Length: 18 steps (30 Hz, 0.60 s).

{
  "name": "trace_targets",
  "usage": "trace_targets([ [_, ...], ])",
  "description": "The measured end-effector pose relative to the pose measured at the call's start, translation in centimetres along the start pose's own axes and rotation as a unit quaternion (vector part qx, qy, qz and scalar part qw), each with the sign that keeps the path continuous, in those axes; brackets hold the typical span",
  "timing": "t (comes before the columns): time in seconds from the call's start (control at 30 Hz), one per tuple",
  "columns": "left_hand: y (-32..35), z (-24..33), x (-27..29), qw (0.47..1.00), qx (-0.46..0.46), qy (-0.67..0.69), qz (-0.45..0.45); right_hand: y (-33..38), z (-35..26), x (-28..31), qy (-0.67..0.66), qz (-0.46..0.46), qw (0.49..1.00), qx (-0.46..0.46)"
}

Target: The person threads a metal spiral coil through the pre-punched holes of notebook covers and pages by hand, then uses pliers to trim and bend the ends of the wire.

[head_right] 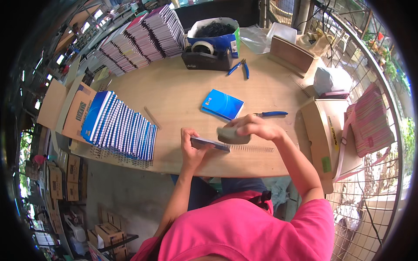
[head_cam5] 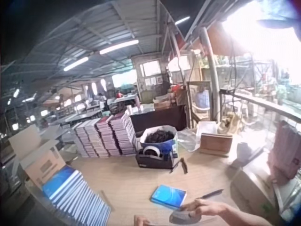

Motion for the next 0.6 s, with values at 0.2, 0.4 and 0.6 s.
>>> trace_targets([
  [0.2, 0.1, -0.1, -0.2, 1.0, -0.021, -0.009, 0.007, -1.0, 0.7, -0.1, 0.074, -0.025, 0.993, 0.084],
  [0.4, 0.0, 0.4, -0.3, 1.0, -0.012, -0.007, -0.002, -1.2, -1.3, -1.0, -0.092, -0.055, 0.991, 0.079],
  [0.6, 0.0, 0.4, -0.8, 1.0, 0.007, 0.004, -0.009, -2.4, 0.1, -0.7, 0.062, -0.032, 0.995, 0.078],
])
Point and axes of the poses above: each hand's wrist, its own y-axis away from the middle knuckle, its own x-axis out of the back of the hand, z = x × y, the point moved 7 cm from there along -y, towards the middle knuckle, and after that the axes turned 9 degrees about z, right-handed, at the moved point
